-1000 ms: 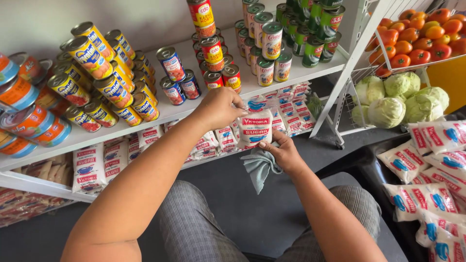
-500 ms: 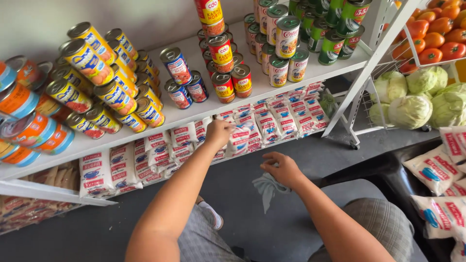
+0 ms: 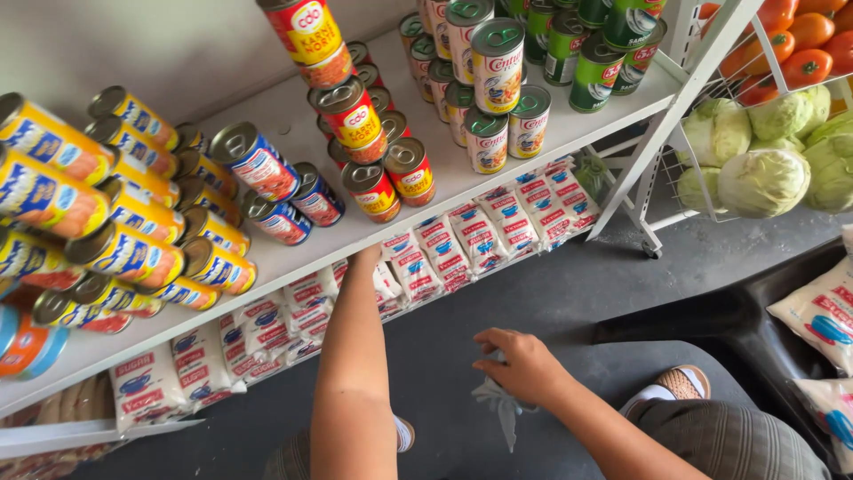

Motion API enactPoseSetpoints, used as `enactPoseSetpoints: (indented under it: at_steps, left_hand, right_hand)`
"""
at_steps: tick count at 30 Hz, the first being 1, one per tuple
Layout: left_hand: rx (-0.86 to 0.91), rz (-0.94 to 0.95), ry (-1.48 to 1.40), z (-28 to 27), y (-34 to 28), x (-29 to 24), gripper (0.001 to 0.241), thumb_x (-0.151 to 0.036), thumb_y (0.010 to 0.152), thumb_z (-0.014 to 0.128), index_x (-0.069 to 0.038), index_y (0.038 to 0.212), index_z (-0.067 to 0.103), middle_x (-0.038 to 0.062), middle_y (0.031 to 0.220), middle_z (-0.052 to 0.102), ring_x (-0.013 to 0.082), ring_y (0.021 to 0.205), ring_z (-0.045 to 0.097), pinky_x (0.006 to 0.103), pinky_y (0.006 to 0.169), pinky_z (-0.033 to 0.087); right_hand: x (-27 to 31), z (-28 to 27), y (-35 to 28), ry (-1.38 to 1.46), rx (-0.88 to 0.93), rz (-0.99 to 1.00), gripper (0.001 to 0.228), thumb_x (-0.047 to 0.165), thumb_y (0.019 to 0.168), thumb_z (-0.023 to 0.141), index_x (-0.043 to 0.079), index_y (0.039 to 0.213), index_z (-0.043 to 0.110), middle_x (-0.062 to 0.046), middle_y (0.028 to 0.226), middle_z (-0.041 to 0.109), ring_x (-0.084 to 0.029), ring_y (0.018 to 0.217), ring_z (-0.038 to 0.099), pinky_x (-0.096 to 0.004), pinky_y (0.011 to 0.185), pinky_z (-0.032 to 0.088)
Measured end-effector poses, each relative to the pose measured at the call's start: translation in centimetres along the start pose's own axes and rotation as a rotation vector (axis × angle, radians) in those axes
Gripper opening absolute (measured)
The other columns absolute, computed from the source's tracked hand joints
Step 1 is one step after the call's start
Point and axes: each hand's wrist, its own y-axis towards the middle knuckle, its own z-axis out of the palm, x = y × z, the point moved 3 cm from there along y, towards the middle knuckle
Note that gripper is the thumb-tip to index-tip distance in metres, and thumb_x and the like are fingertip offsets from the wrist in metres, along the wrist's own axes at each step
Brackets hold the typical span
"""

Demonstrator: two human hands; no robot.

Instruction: Cleaning sugar packets with a cloth and arranging them neatly on a grocery store shelf.

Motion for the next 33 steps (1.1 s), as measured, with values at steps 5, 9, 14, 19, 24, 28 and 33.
enactPoseSetpoints:
  at_steps: [5,9,14,19,24,28,33]
  left_hand:
    - [-0.049,-0.027,0.008,-1.6,0.0,-1.0,0.035,-0.022,0.087,0.075,-0.008,0.119,0.07,0.015,0.118,0.07,0.0339,0.116,0.062,0.0471,0.106,0.046]
    - [-0.096,-0.062,0.02,-3.9,-1.0,-1.6,0.036,-0.019,0.086,0.073,-0.007,0.119,0.068,0.016,0.117,0.069,0.0348,0.112,0.062,0.0469,0.102,0.047]
    - [-0.159,-0.1,0.043,-5.5,-1.7,1.7,0.036,-0.016,0.086,0.072,-0.005,0.12,0.065,0.018,0.115,0.067,0.036,0.107,0.062,0.0465,0.098,0.048]
    - [-0.229,-0.113,0.053,-8.1,-3.5,1.4,0.036,-0.012,0.086,0.07,-0.003,0.12,0.062,0.02,0.113,0.065,0.0371,0.102,0.061,0.0461,0.093,0.049]
    - [-0.124,0.004,-0.026,1.8,-5.9,-3.9,0.037,-0.009,0.086,0.068,-0.002,0.12,0.06,0.022,0.111,0.064,0.0382,0.098,0.061,0.0457,0.088,0.05]
    - [-0.053,0.222,-0.373,7.3,-16.9,-19.1,0.061,-0.015,0.07,0.081,-0.034,0.127,0.07,-0.01,0.116,0.069,0.006,0.097,0.072,0.0241,0.084,0.057]
    - [0.479,0.654,-0.58,6.6,-29.7,-40.4,0.038,-0.009,0.082,0.076,-0.011,0.12,0.072,0.009,0.114,0.068,0.0298,0.108,0.07,0.0375,0.091,0.058]
  right_hand:
    - [0.2,-0.4,-0.7,-0.011,0.021,0.015,0.043,0.025,0.078,0.081,0.017,0.12,0.072,0.002,0.105,0.081,-0.016,0.079,0.077,-0.03,0.074,0.062]
    - [0.8,-1.0,-1.3,-0.062,0.037,0.015,0.044,0.026,0.08,0.08,0.017,0.122,0.07,0.001,0.11,0.08,-0.018,0.08,0.079,-0.03,0.075,0.062]
    - [0.3,-1.0,-1.4,-0.061,0.01,-0.001,0.044,0.025,0.079,0.08,0.017,0.121,0.071,0.001,0.108,0.081,-0.018,0.08,0.079,-0.031,0.074,0.063]
    - [1.0,-1.8,-1.1,-0.022,-0.003,0.012,0.045,0.024,0.08,0.08,0.016,0.123,0.07,0.002,0.107,0.08,-0.017,0.076,0.077,-0.031,0.073,0.062]
    - [0.0,-5.5,-1.5,0.433,-0.367,-0.079,0.027,0.019,0.083,0.079,0.007,0.107,0.076,-0.001,0.082,0.076,-0.01,0.062,0.061,-0.026,0.057,0.053]
    - [-3.3,-15.1,-5.0,0.985,-0.896,-0.105,0.013,0.026,0.094,0.076,0.016,0.101,0.076,0.002,0.084,0.073,-0.009,0.084,0.064,-0.023,0.081,0.05]
    - [-4.6,-27.5,-19.2,1.917,-1.233,-0.677,0.035,0.041,0.089,0.068,0.008,0.096,0.077,-0.014,0.103,0.08,-0.03,0.099,0.077,-0.053,0.094,0.064]
